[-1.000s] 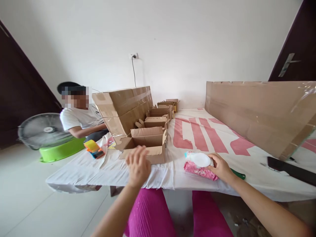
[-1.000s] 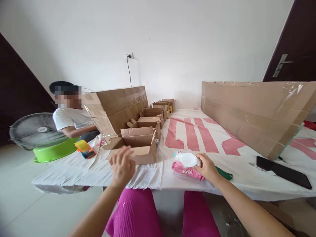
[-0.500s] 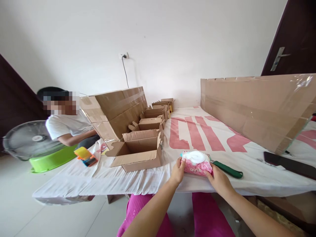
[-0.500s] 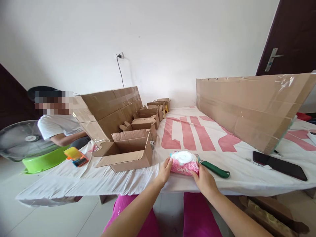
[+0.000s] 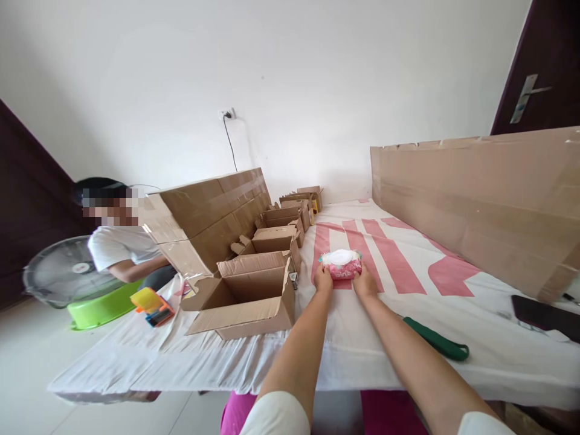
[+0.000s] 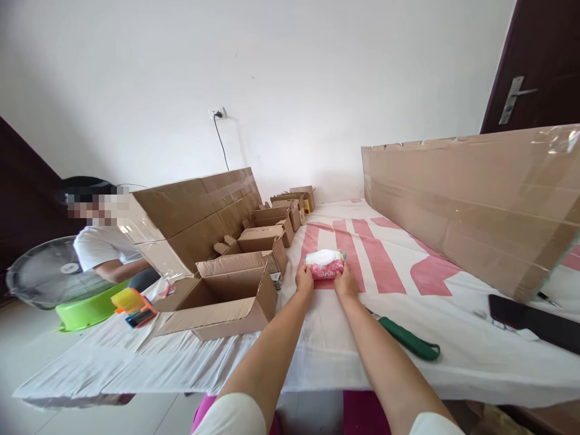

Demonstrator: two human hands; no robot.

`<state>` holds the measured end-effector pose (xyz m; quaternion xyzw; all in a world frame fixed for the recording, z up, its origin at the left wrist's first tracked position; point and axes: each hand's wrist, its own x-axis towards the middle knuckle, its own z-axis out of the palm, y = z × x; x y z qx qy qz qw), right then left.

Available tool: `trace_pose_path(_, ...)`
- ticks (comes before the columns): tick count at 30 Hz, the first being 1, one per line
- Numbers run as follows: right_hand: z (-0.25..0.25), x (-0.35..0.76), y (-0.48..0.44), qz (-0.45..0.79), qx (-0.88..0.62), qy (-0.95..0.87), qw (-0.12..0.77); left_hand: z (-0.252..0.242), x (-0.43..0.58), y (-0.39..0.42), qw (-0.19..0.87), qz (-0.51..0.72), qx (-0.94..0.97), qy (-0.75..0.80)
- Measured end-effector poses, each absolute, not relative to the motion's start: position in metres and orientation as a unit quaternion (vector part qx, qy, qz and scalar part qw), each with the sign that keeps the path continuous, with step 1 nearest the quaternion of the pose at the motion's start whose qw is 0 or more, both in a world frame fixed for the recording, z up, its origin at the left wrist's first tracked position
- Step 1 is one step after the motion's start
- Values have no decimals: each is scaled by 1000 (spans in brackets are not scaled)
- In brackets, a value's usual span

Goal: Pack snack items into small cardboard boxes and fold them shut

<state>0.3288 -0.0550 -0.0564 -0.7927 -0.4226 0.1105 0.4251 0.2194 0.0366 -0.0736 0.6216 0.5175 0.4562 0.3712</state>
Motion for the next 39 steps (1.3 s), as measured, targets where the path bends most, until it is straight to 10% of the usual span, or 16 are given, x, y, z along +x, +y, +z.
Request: trace_pose_path(39,-77,356,-50,215,-739,-342,539,-92,181,2,359,491,613,505)
